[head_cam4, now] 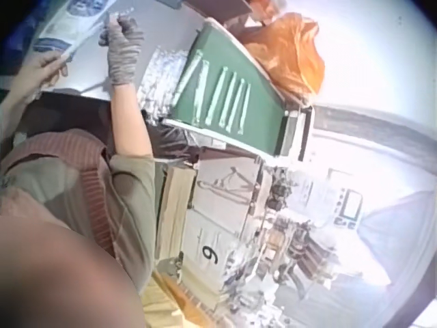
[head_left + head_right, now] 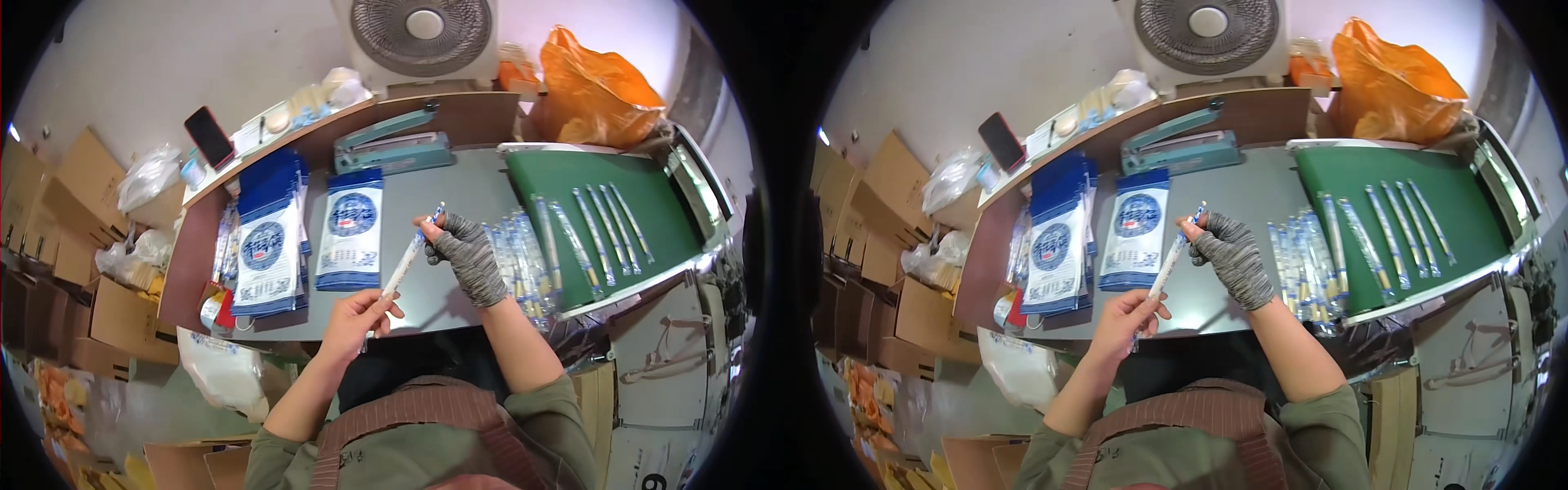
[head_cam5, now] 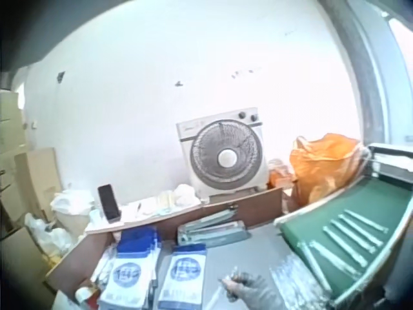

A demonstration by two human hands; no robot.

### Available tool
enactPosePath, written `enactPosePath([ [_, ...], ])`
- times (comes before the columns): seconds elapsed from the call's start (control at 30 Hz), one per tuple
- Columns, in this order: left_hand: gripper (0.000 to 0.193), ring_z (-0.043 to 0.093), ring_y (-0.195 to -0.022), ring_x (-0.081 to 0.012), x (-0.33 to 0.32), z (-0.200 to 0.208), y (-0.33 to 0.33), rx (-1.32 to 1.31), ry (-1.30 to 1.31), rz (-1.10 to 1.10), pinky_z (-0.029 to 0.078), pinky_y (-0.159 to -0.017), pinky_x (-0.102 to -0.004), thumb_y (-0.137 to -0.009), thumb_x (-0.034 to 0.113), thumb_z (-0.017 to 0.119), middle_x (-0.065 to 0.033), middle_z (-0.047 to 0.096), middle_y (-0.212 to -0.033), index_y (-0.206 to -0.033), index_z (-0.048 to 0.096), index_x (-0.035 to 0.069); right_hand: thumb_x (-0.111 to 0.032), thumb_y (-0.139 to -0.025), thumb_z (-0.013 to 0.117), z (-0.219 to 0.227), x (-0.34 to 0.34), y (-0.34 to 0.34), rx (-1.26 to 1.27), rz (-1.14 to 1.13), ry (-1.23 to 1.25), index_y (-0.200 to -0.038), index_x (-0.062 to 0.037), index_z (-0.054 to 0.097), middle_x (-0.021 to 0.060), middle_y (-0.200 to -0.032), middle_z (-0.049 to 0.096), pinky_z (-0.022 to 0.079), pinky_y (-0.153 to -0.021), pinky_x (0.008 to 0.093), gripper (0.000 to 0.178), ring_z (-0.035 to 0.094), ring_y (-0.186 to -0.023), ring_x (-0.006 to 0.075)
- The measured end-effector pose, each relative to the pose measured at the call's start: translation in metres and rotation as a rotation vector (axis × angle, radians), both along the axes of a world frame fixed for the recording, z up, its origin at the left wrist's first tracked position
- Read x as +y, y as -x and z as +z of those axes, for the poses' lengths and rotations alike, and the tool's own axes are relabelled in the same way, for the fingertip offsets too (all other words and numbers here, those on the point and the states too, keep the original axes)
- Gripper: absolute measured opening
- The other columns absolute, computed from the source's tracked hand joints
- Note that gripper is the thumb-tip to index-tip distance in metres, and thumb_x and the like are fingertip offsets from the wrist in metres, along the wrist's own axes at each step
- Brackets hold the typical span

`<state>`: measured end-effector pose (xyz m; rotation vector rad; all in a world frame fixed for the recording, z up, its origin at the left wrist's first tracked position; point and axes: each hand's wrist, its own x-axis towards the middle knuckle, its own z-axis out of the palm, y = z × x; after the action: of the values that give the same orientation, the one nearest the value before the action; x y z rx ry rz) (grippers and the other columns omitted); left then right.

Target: Packaging bundles of incense sticks into plastic sleeves and then placing them into shipping boxes.

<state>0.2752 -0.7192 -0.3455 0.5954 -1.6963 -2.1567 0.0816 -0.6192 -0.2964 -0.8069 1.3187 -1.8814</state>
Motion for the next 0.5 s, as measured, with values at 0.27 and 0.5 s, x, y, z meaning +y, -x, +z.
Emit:
enactPosePath([
  [0.27, 0.028, 0.055, -0.056, -0.0078, 0.079, 0.018, 0.092, -0.114, -0.033, -0.338, 0.044, -0.050, -0.0205, -0.097, 0.021, 0.050, -0.0082, 0.066, -0.081, -0.109, 0.061, -0.002, -0.027, -0.092, 0.059, 0.004, 0.125, 0.082, -0.100, -0.367, 0.093, -0.109, -0.0020, 0.065, -0.0005, -0.081, 0.058, 0.042, -0.055, 0.0172, 0.031, 0.050, -0.066, 0.0036],
  [0.5, 0.016, 0.037, -0.048, -0.0004, 0.077, 0.033, 0.172, -0.037, 0.362, -0.205, 0.025, -0.041, -0.0153, -0.095, 0.016, 0.052, 0.0038, 0.053, -0.066, -0.103, 0.059, 0.004, -0.018, -0.094, 0.054, 0.045, 0.381, 0.178, 0.600, -1.623, 0.108, -0.110, -0.0044, 0.060, 0.0070, -0.083, 0.063, 0.047, -0.063, 0.0237, 0.021, 0.058, -0.072, 0.0119],
])
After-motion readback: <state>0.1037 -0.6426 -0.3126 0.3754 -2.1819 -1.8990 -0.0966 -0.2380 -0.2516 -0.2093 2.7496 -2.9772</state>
